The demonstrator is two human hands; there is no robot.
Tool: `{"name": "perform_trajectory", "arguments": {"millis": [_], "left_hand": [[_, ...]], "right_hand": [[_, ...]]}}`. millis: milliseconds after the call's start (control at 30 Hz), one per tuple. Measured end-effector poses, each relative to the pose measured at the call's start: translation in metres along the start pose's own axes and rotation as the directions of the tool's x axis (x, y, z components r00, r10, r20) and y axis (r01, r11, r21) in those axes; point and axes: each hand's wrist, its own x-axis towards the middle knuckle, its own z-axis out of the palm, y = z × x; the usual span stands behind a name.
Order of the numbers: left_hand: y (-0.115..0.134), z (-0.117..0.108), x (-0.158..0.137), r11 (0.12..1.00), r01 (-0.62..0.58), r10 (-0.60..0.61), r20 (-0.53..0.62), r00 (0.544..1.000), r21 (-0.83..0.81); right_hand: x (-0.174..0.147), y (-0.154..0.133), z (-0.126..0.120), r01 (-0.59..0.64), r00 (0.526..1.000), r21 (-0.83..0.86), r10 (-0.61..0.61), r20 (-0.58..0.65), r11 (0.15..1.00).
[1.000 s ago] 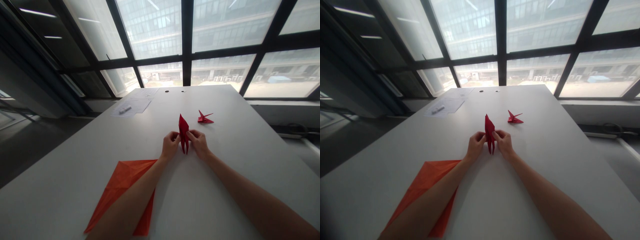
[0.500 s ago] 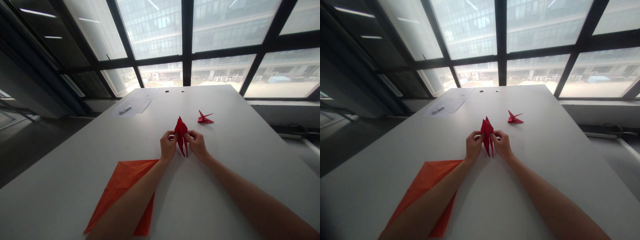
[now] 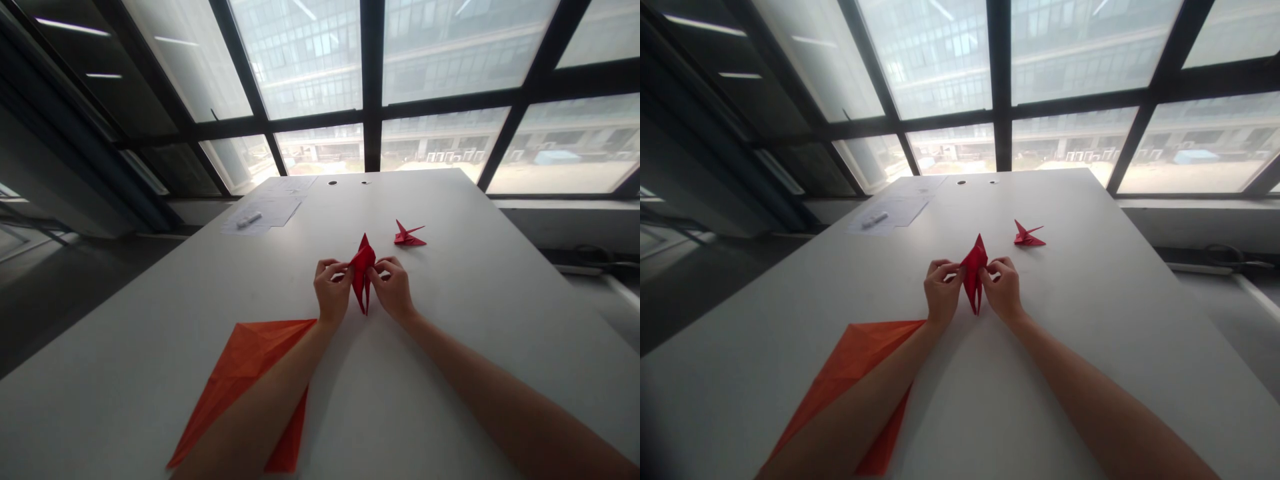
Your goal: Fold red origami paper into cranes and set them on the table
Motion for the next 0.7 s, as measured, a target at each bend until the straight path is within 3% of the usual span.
{"name": "perform_trajectory", "arguments": {"millis": [267, 433, 533, 700], "left_hand": [[-0.005, 0.000, 0.002, 0.985, -0.054, 0.047, 0.045, 0.998, 0.164], [0.000, 0.002, 0.000, 0.986, -0.023, 0.002, 0.126, 0.992, 0.165], [0.003, 0.003, -0.001, 0.989, 0.020, -0.040, 0.136, 0.990, 0.144], [0.000, 0.004, 0.000, 0.995, 0.078, -0.083, 0.109, 0.991, 0.054]], "right_hand": [[-0.005, -0.007, 0.000, 0.141, 0.990, -0.071, -0.139, 0.026, 0.987], [-0.007, -0.009, -0.001, 0.241, 0.969, -0.134, -0.233, 0.078, 0.961], [-0.005, -0.008, -0.003, 0.221, 0.975, -0.143, -0.215, 0.059, 0.965], [0.002, 0.001, -0.005, 0.077, 0.997, -0.076, -0.077, -0.006, 0.994]]}}
